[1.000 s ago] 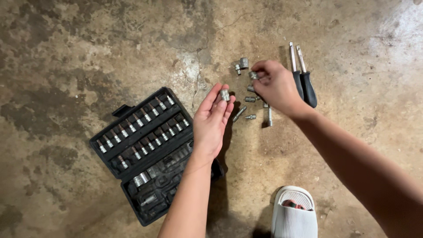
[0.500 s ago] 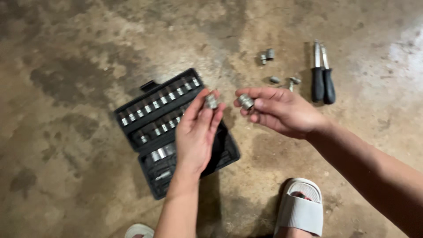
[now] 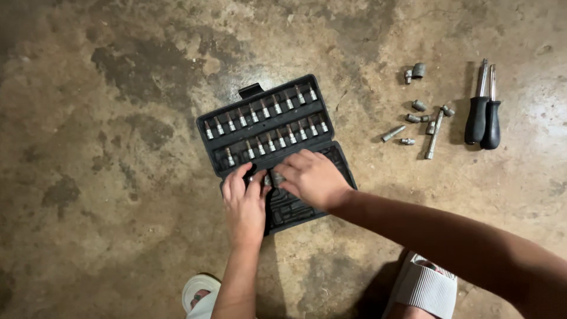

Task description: The person sits on the floor and organizes a set of socket bits and screwdrivers into a black plastic toolbox. They pick up each item from the floor, place it into its designated slot, and finally close the toolbox.

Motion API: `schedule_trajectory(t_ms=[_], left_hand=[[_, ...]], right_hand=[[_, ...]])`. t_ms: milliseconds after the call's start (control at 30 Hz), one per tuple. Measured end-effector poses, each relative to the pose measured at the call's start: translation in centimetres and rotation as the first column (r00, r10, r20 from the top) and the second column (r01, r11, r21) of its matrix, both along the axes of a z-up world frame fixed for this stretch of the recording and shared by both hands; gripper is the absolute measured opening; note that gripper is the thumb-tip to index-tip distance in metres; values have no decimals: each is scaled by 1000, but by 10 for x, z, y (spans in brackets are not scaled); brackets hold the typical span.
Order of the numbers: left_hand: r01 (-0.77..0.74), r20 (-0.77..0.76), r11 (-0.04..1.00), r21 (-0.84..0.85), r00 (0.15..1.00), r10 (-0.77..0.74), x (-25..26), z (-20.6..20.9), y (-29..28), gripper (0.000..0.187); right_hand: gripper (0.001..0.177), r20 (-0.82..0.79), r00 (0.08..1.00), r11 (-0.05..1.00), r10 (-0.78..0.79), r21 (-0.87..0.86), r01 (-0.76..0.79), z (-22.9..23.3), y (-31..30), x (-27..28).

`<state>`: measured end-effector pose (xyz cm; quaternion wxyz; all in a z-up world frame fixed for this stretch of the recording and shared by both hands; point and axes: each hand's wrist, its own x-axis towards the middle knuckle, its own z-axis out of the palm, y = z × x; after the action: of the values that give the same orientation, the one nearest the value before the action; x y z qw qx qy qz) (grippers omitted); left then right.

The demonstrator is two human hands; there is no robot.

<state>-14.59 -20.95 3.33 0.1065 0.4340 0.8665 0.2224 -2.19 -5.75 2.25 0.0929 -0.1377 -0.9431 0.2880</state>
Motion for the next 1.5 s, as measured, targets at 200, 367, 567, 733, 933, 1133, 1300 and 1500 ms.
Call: schedule_trajectory(t_ms=[200, 367, 567, 733, 933, 1133, 1300, 1500], left_hand=[[-15, -51, 999, -36, 999, 13, -3, -19, -7, 36], [44, -88, 999, -20, 995, -45, -4, -27, -8, 39], [19, -124, 1000, -5, 992, -19, 2, -12, 1, 39], [114, -92, 985, 131, 990, -103, 20, 10, 39, 29], [315, 96, 919, 239, 934, -345, 73, 3, 142, 32], [368, 150, 915, 166, 907, -393, 112, -9, 212, 39], [405, 194, 911, 73, 891, -411, 131, -19, 233, 36], [424, 129, 903, 68, 894, -429, 146, -32, 257, 36]], right_hand=[[37, 8, 1000, 994, 8, 109, -9, -10, -8, -11], [40, -22, 999, 986, 32, 165, -28, -13, -12, -15], [39, -42, 999, 1000, 14, -17, -15, -7, -5, -16], [26, 247, 947, 946, -205, -197, 256, -3, 69, 13], [31, -139, 922, 903, -361, 197, 383, 0, 180, 107], [55, 12, 948, 921, -319, 238, 307, -15, 220, 145], [54, 61, 911, 893, -407, 236, 383, -24, 222, 148], [24, 42, 928, 868, -370, 371, 329, -31, 240, 160]])
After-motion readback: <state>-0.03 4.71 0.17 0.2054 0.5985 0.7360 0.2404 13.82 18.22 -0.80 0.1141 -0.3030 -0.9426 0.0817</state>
